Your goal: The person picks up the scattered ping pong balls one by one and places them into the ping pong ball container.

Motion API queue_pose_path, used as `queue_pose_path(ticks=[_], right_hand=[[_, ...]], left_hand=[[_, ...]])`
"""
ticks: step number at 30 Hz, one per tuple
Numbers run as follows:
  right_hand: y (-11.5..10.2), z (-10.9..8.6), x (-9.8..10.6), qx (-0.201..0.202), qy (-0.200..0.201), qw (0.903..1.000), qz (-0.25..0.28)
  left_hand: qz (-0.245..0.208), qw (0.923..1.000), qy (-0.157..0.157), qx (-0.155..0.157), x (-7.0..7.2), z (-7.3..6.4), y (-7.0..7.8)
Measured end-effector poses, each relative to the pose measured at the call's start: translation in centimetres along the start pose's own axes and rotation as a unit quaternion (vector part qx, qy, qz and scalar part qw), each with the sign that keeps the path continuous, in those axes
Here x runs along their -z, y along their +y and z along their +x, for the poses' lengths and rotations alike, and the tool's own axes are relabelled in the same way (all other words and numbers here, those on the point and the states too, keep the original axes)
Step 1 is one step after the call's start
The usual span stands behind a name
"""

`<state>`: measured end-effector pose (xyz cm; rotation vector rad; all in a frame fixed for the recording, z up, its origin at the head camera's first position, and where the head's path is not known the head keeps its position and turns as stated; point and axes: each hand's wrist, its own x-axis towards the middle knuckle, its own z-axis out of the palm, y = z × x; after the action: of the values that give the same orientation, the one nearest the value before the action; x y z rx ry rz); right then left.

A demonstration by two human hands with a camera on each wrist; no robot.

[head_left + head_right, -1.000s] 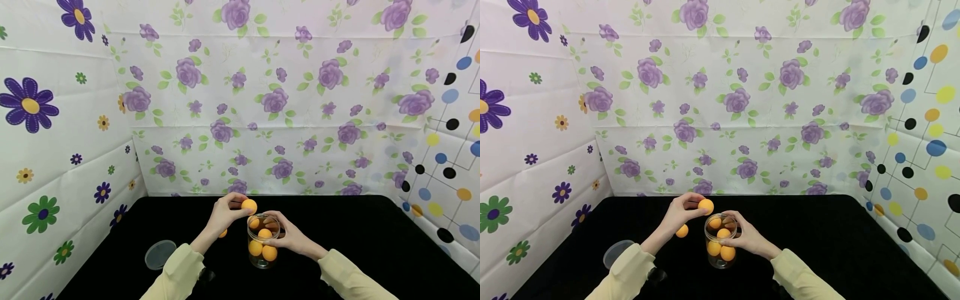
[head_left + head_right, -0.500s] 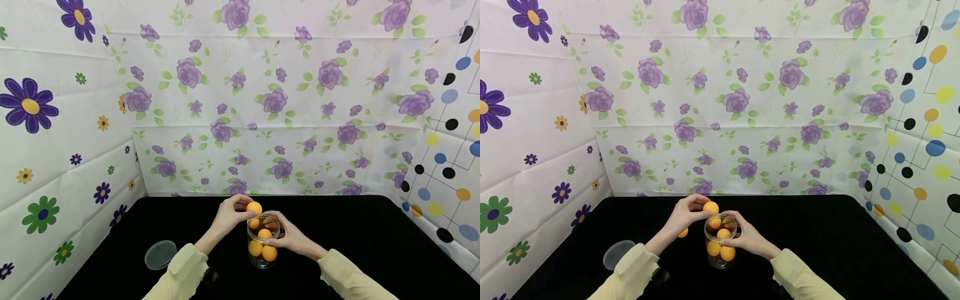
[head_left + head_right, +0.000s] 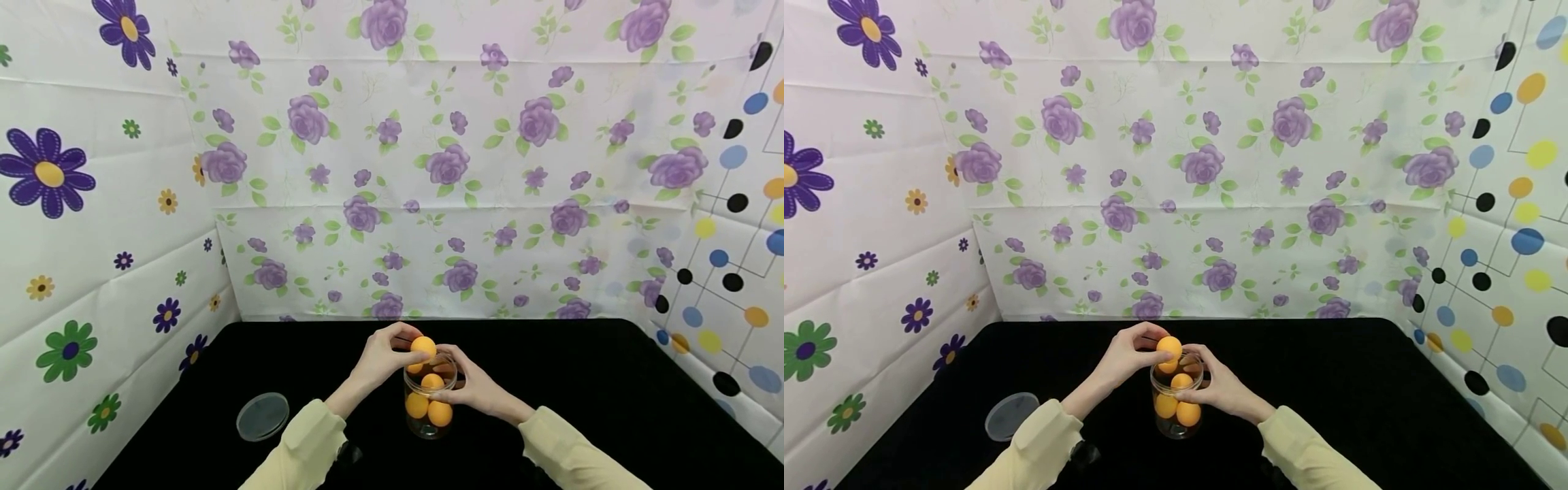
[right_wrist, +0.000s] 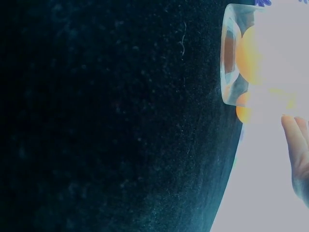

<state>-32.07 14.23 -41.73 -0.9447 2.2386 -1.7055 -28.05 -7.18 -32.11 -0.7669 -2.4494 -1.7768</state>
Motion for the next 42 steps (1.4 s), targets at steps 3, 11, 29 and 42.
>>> queue_pose_path(ticks=[3,11,29,42], right_hand=[[0.0,0.0,0.0,-0.001,-0.001,1.0,0.003],[0.3,0.1,0.0,-0.01,0.0,0.9999,0.001],[0.2,0.0,0.0,0.015,0.004,0.9997,-0.019],[0.2,0.0,-0.1,0.016,0.007,0.9995,-0.027]], left_hand=[[0.002,1.0,-0.002,0.0,0.0,0.0,0.0],[-0.001,1.0,-0.008,-0.003,0.0,0.0,0.0],[0.013,0.9997,0.01,-0.015,0.0,1.4,-3.4],[0.014,0.9993,0.02,-0.028,0.3,-0.2,-0.2]])
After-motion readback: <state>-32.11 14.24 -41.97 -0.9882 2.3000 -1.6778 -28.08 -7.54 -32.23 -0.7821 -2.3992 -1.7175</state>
